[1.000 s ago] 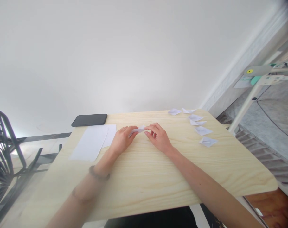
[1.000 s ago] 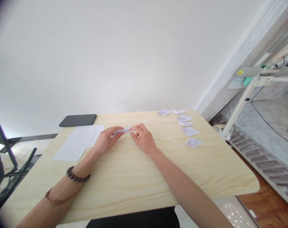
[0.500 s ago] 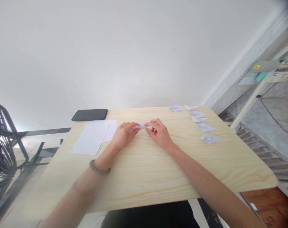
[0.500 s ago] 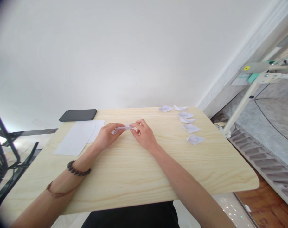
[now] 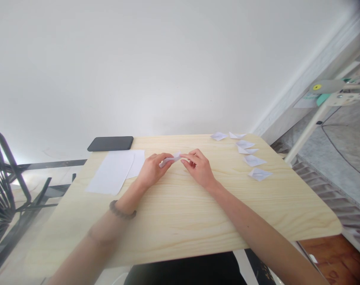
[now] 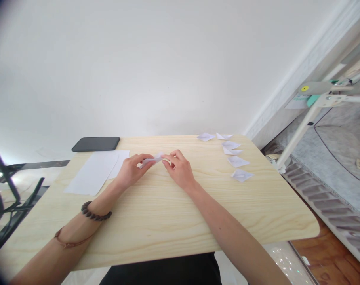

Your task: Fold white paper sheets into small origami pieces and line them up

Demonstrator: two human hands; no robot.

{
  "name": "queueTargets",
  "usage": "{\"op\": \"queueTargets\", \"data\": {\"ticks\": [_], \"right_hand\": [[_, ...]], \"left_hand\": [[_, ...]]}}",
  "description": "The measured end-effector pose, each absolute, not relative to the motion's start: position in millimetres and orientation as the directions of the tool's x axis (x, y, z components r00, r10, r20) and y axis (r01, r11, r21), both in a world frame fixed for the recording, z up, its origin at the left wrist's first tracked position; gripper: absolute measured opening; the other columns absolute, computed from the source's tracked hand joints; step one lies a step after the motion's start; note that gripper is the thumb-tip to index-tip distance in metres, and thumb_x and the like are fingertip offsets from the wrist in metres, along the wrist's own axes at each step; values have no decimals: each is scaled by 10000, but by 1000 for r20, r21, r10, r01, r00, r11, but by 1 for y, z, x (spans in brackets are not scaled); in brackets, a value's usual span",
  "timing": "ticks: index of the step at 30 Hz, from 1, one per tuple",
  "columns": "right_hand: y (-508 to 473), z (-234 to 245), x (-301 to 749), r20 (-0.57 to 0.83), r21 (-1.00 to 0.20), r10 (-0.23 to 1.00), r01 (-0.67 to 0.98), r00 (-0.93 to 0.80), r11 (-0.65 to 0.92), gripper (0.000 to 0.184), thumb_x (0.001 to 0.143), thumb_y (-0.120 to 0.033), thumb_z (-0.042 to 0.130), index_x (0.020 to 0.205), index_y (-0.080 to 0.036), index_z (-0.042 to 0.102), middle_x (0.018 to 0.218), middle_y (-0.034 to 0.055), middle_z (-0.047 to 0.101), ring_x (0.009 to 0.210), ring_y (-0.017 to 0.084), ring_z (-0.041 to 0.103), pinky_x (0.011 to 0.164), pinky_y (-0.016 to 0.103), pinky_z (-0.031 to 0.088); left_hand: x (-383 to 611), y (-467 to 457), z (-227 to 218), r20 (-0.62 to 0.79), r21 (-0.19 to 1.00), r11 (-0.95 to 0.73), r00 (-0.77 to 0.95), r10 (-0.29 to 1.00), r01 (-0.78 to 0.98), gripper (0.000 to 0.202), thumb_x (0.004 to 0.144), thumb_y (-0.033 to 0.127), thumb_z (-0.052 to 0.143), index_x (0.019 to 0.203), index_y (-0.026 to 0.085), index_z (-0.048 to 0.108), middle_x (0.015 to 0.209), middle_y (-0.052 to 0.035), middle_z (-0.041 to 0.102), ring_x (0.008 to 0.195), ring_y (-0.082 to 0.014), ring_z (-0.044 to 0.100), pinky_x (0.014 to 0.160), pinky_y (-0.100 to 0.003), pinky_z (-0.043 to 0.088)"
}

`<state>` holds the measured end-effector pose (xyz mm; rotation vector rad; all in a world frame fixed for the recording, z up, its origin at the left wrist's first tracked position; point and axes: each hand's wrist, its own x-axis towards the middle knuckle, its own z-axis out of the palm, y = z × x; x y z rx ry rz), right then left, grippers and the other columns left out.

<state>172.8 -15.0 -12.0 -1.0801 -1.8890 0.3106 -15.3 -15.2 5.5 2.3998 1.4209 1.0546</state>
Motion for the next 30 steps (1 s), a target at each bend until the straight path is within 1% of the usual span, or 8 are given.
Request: {"op": "queueTargets", "data": {"ticks": [3,6,9,12,15,20,25,30], "right_hand": [[-15,-12,173,575,-592,790,560,-211,580,217,798,-275,516,990,-252,614,839,15,492,536,59,471,569,224,436],[-16,-10,173,546,-607,809,562,-218,562,203,773,-284,555,961,-243,620,839,11,495,524,55,464,572,225,431],[-17,-10,173,528,-611,815,561,-238,559,137,755,-290,580,858,-226,645,798,4,504,535,60,464,573,223,420],[-16,-12,174,535,-607,811,559,-238,565,107,751,-291,586,784,-223,662,745,1,510,569,76,475,571,222,409],[-15,-13,174,541,-615,810,551,-227,565,117,749,-296,588,804,-229,666,752,4,520,564,76,472,565,222,408],[-16,-9,174,566,-645,807,519,-170,561,199,755,-279,578,944,-231,618,765,-2,487,530,63,451,547,211,420],[-17,-6,174,589,-638,796,522,-142,566,166,762,-269,567,917,-234,611,753,-2,479,527,68,447,537,213,420],[-16,-9,174,596,-600,783,550,-177,581,170,780,-279,547,926,-245,626,763,5,507,542,75,456,562,222,416]], "left_hand": [[-15,-15,6,504,429,-575,343,792,697,174,808,325,508,907,208,591,792,2,655,646,-122,552,621,-238,418],[-16,-15,7,542,357,-642,409,734,678,151,817,305,504,878,204,599,764,-6,654,658,-128,558,651,-253,415],[-16,-14,8,571,295,-708,475,669,641,136,827,280,496,854,199,601,756,-10,653,677,-132,562,682,-266,411],[-16,-13,7,583,283,-723,486,652,631,129,829,271,493,843,195,596,763,-12,653,684,-132,563,686,-268,409],[-16,-14,7,577,290,-716,481,660,635,126,827,272,496,845,196,595,764,-8,654,679,-130,564,685,-267,409],[-16,-15,8,541,358,-638,406,737,682,150,817,310,500,861,204,597,781,-6,659,660,-129,561,666,-256,415],[-16,-16,8,505,435,-542,304,808,719,187,808,347,492,884,210,594,779,-4,653,658,-136,552,604,-239,418],[-16,-17,8,509,432,-573,336,792,696,177,809,341,498,875,213,601,785,-4,657,661,-132,545,610,-236,419]]}}
